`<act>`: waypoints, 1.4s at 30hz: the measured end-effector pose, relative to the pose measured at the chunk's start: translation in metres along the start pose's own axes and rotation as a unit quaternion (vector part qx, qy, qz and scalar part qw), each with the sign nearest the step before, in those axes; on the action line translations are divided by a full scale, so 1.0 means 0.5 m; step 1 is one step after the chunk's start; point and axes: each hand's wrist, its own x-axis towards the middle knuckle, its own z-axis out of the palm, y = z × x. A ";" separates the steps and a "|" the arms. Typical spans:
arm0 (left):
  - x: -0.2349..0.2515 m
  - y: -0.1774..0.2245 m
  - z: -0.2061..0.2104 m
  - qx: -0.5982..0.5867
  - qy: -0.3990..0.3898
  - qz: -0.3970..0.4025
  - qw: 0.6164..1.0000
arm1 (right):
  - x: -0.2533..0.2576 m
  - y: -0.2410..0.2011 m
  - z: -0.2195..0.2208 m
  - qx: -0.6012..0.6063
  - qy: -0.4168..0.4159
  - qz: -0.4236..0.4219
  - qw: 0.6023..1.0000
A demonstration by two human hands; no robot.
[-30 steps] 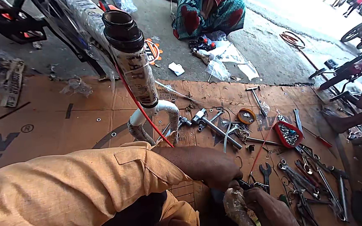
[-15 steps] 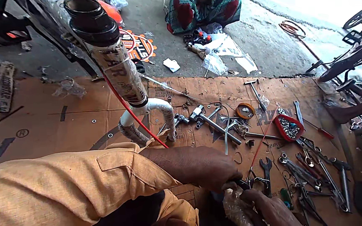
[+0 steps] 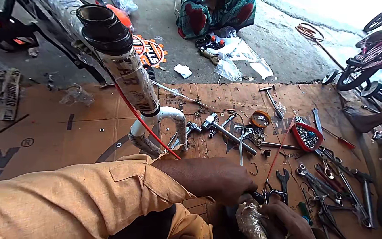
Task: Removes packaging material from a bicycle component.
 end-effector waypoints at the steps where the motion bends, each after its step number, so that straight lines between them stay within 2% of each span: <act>1: 0.002 0.002 0.000 0.003 0.001 0.000 1.000 | 0.005 -0.002 -0.009 0.007 -0.023 0.009 1.000; 3: 0.002 0.010 -0.004 0.003 -0.008 -0.008 1.000 | 0.018 -0.005 -0.027 0.074 -0.074 0.027 0.994; 5: 0.003 0.017 -0.008 0.008 -0.018 -0.017 1.000 | 0.028 -0.005 -0.034 0.203 -0.119 0.067 0.970; 7: 0.005 0.018 -0.007 0.024 -0.019 -0.018 0.999 | 0.034 -0.006 -0.029 0.294 -0.131 0.106 0.941; 8: 0.004 0.014 -0.005 0.026 -0.015 -0.015 0.999 | 0.037 -0.009 -0.028 0.301 -0.135 0.111 0.937; 13: 0.000 0.007 -0.004 -0.021 -0.021 0.026 0.999 | 0.048 -0.019 -0.053 0.150 -0.202 0.097 0.963; 16: 0.001 0.016 -0.009 -0.022 -0.028 0.041 0.999 | 0.065 -0.023 -0.067 0.074 -0.235 0.088 0.965; 19: 0.005 0.030 -0.008 -0.012 -0.041 0.040 0.998 | 0.068 -0.017 -0.075 0.060 -0.279 0.072 0.956; 23: 0.011 0.021 0.019 0.004 0.002 0.045 0.999 | 0.071 -0.014 -0.089 0.076 -0.354 0.064 0.930; 26: 0.021 0.026 0.020 0.062 0.009 0.029 0.998 | 0.067 -0.018 -0.088 0.010 -0.342 0.043 0.938; 30: 0.023 0.022 0.017 0.083 0.003 0.033 0.996 | 0.062 -0.016 -0.071 -0.062 -0.267 -0.005 0.962; 36: 0.023 0.025 0.005 0.075 0.005 0.049 0.996 | 0.035 0.033 -0.056 0.013 -0.185 -0.106 0.977; 42: 0.013 0.038 -0.006 0.089 0.035 0.089 0.991 | -0.014 0.030 -0.081 0.071 -0.165 -0.087 0.980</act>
